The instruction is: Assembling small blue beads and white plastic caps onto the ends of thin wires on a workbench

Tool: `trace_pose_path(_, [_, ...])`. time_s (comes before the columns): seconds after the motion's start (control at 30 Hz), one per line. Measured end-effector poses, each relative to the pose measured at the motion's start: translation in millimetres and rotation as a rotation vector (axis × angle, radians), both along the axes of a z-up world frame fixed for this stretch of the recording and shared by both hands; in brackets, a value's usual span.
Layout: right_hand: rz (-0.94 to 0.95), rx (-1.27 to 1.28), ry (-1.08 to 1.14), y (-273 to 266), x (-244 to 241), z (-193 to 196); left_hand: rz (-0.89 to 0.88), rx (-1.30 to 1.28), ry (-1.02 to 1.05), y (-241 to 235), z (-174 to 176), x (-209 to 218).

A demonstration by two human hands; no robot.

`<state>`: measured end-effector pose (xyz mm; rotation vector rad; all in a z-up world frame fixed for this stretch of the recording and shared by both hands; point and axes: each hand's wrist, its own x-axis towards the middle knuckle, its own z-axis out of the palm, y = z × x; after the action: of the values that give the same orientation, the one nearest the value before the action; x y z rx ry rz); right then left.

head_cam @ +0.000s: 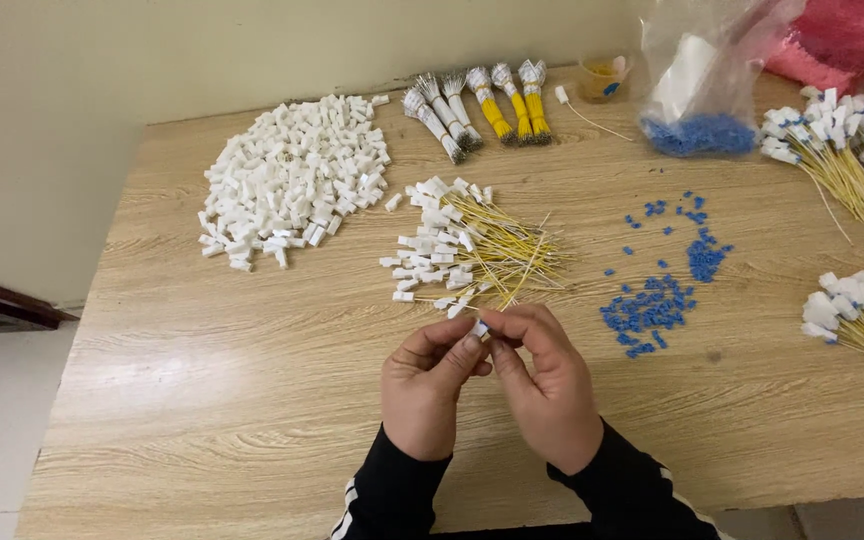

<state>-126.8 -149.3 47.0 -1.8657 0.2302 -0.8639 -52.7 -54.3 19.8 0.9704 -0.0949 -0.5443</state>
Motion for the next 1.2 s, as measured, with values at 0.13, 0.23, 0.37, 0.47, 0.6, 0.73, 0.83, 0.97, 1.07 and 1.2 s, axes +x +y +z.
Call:
trace_pose_path(0.13, [0.016,0.043,-0.016,3.0,-1.0,-5.1,0.014,0.012,-0.005,-0.2,-4.7,0.0])
trace_pose_path(0.23, [-0.019,0.010,0.017,2.1,-1.5,-12.3,-0.022,0.013,-0.056,0.7,-8.3,1.0])
trace_pose_path(0.37, [0.053,-0.068,0.026,-6.7,0.2,-9.6,-0.015,0.100,-0.092,2.9,-12.3,6.8])
trace_pose_path(0.47, [0.075,-0.030,0.138,-42.5,-1.0,-13.4,-0.114,0.291,-0.218,6.2,-2.1,16.7])
trace_pose_path(0.6, [-0.325,-0.500,0.562,-137.4,-9.5,-38.4,-0.365,0.677,-0.585,23.4,2.9,32.6])
trace_pose_path(0.73, [-0.398,-0.684,0.801,-187.1,-12.5,-69.8,-0.464,0.904,-0.689,28.8,-8.6,49.0])
trace_pose_path(0.83, [-0.312,-0.681,0.781,-185.2,-10.9,-54.7,-0.275,0.823,-1.169,17.2,-6.5,63.1])
trace_pose_path(0.97, [-0.147,-0.571,1.144,-179.0,-2.0,-33.4,-0.054,1.087,-1.270,-25.2,-15.6,93.8])
trace_pose_path(1.07, [-0.171,-0.582,1.135,-192.9,0.6,-51.7,0.013,1.156,-1.483,-58.9,-34.0,120.9])
trace_pose_path(1.2, [-0.190,-0.479,1.117,-195.3,2.5,-51.6,-0.065,1.280,-1.716,-82.0,-40.9,133.9])
